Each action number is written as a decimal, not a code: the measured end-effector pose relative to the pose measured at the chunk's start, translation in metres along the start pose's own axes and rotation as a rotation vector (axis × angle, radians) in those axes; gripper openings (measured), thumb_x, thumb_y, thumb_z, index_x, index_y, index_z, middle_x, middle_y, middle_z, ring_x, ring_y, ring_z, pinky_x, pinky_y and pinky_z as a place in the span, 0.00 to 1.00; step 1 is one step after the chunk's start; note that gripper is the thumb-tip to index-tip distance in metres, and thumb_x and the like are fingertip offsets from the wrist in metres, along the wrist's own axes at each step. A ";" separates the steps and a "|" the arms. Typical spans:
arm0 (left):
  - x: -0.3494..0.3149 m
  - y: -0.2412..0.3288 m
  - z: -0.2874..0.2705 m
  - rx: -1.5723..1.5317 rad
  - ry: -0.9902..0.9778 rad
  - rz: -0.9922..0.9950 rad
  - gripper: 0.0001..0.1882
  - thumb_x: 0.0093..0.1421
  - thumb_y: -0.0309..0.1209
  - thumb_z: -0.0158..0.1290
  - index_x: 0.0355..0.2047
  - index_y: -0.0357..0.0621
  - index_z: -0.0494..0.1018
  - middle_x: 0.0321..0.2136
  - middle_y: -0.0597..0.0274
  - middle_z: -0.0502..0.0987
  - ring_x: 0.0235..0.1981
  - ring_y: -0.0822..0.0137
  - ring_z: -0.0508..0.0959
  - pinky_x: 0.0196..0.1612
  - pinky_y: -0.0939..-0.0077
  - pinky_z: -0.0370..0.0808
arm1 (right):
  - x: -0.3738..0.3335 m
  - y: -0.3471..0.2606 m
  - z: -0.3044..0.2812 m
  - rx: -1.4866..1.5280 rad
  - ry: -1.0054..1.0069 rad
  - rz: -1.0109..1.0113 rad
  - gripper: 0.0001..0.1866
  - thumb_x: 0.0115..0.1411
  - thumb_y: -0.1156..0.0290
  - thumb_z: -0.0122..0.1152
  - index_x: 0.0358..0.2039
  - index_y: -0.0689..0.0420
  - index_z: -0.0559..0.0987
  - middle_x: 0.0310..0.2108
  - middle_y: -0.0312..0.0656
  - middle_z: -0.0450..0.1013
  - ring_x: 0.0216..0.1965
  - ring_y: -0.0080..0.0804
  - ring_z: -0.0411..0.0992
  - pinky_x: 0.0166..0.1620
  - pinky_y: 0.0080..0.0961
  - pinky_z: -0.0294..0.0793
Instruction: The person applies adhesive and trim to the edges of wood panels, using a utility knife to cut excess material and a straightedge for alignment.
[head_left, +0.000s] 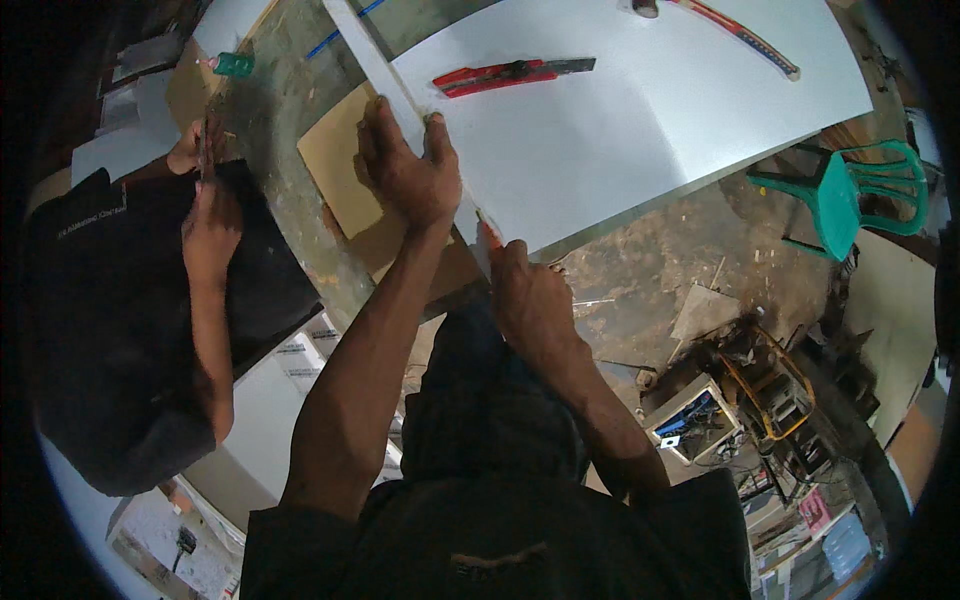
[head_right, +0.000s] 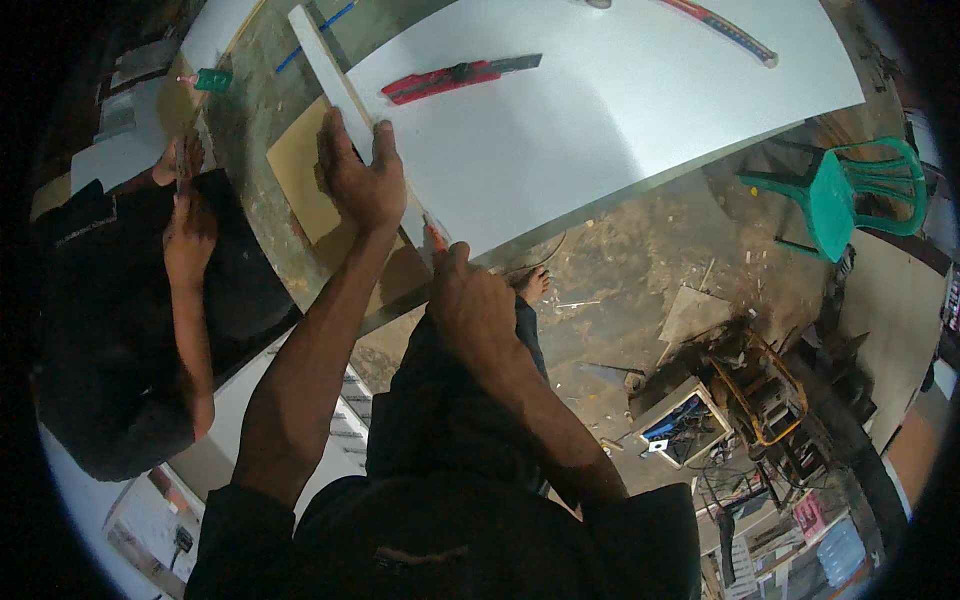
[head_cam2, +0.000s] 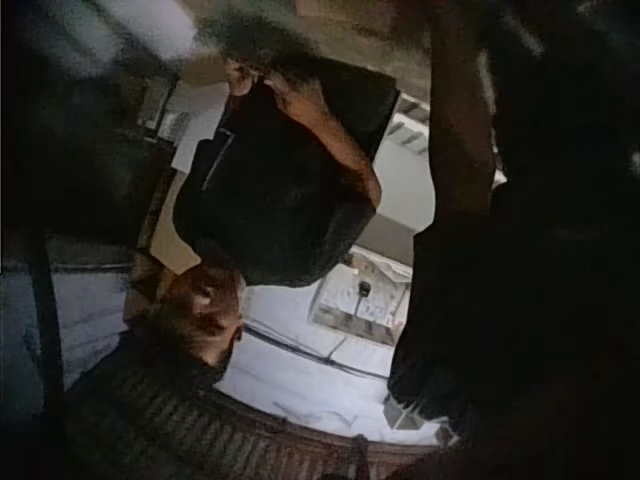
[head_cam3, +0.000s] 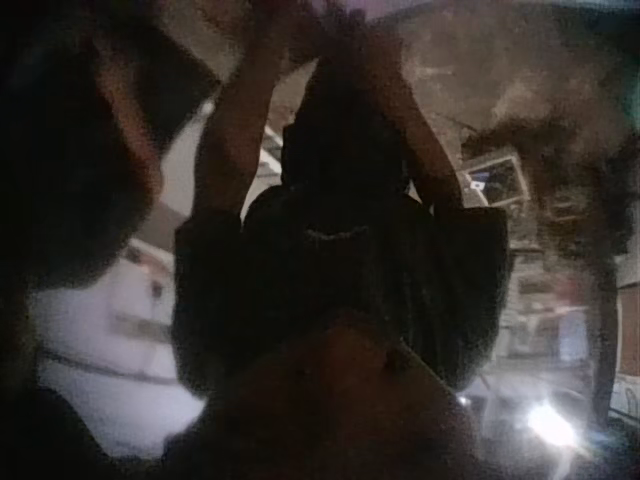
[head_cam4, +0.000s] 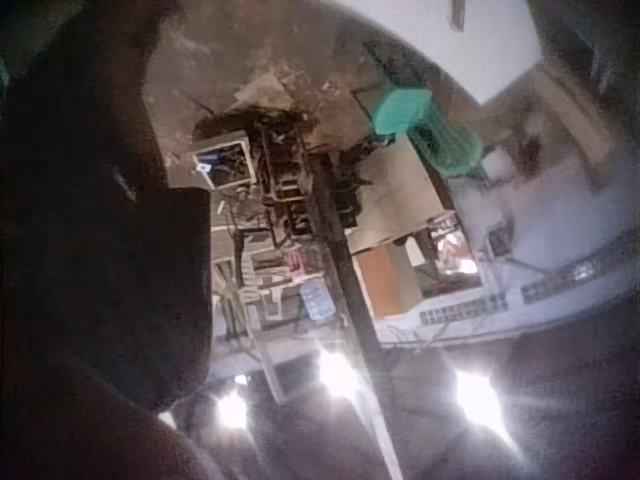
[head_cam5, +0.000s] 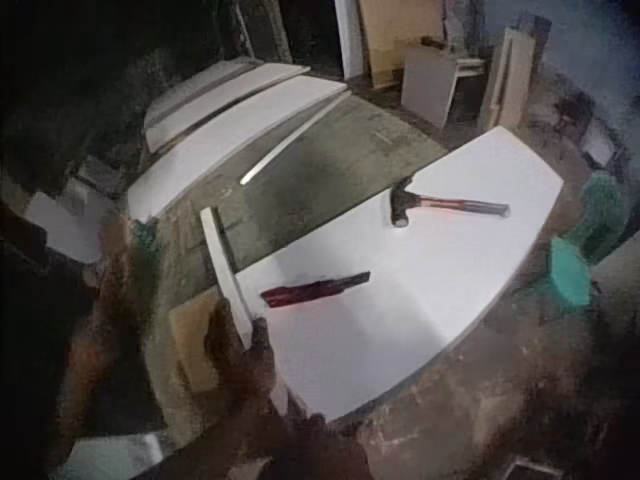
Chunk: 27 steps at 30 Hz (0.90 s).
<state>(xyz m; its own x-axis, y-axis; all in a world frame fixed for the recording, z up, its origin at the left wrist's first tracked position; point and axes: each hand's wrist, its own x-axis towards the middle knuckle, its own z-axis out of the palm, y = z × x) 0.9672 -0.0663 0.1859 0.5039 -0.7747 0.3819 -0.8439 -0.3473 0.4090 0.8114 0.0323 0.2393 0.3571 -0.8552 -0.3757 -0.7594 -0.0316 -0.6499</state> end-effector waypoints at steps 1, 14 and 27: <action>0.001 -0.002 -0.001 0.003 -0.001 0.008 0.32 0.62 0.45 0.53 0.61 0.39 0.64 0.60 0.46 0.67 0.62 0.44 0.64 0.59 0.42 0.58 | 0.001 -0.004 -0.003 0.020 -0.020 0.012 0.12 0.69 0.66 0.47 0.34 0.63 0.65 0.18 0.60 0.72 0.22 0.62 0.74 0.25 0.54 0.74; -0.002 -0.002 0.004 0.016 -0.019 -0.017 0.33 0.63 0.45 0.52 0.64 0.40 0.61 0.62 0.47 0.65 0.65 0.46 0.61 0.65 0.45 0.52 | -0.025 -0.001 -0.021 -0.042 -0.091 0.033 0.11 0.68 0.67 0.45 0.36 0.63 0.66 0.20 0.58 0.73 0.25 0.64 0.75 0.30 0.55 0.75; 0.002 -0.003 0.001 0.019 0.011 -0.005 0.31 0.62 0.41 0.52 0.62 0.40 0.62 0.61 0.48 0.66 0.63 0.46 0.62 0.62 0.43 0.54 | -0.009 -0.004 -0.013 0.170 0.117 -0.020 0.10 0.64 0.70 0.51 0.33 0.64 0.68 0.20 0.59 0.72 0.22 0.61 0.74 0.25 0.51 0.73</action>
<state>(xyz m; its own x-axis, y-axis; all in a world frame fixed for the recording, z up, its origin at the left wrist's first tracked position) 0.9700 -0.0673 0.1843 0.5101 -0.7671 0.3892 -0.8446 -0.3610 0.3954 0.8045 0.0340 0.2540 0.2975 -0.9100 -0.2887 -0.6463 0.0306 -0.7624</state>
